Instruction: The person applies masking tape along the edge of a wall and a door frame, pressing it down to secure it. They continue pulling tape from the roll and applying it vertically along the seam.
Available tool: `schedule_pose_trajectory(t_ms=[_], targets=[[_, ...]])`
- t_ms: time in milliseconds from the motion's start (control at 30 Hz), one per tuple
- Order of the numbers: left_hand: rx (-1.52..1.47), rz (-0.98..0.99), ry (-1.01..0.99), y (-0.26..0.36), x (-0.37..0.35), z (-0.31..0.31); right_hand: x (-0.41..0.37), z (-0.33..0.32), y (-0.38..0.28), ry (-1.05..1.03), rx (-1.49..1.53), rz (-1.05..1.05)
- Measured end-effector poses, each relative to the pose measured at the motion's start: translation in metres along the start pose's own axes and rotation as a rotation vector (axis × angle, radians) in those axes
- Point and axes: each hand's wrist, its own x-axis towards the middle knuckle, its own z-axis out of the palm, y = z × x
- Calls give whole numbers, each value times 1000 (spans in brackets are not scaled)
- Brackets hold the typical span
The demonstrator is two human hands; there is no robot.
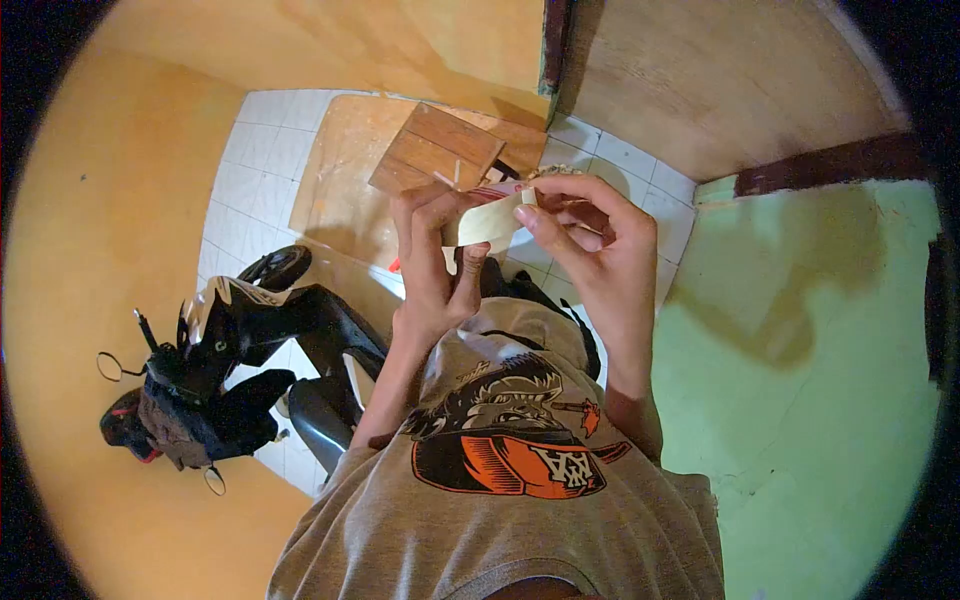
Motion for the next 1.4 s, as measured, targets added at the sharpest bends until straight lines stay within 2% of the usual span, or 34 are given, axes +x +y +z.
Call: schedule_pose_trajectory(t_ms=[200,300,367,467,700,800,867,1000,1067,1100,1167,1300,1367,1400], targets=[[55,43,-13,-1,0,-2,3,0,2,21,40,39],[-50,-8,-36,-1,3,-4,4,-3,3,3,61,18],[-273,-177,34,2,2,-2,4,-6,5,-68,74,37],[-298,-134,45,-2,4,-1,4,-6,9,-94,73,96],[-247,-145,-45,2,-6,-4,-4,-11,25,-59,-36,72],[-269,-256,-88,3,-15,-1,-8,-15,29,-10,8,80],[-250,-368,-192,2,-20,2,-11,-18,28,14,-80,36],[-286,-405,-220,8,-19,12,-16,-24,29,-20,-269,-49],[-262,-285,-209,14,-14,17,-19,-27,30,-60,-527,-246],[-267,-284,-215,19,-11,20,-19,-29,28,-54,-529,-242],[-366,-368,-236,26,-7,28,-18,-31,21,-139,-621,-366],[-405,-439,-273,17,-11,39,-19,-32,21,-97,-634,-307],[-470,-598,-303,7,-13,45,-19,-36,21,-82,-439,-133],[-473,-606,-307,2,-15,48,-18,-38,23,-81,-440,-124]])
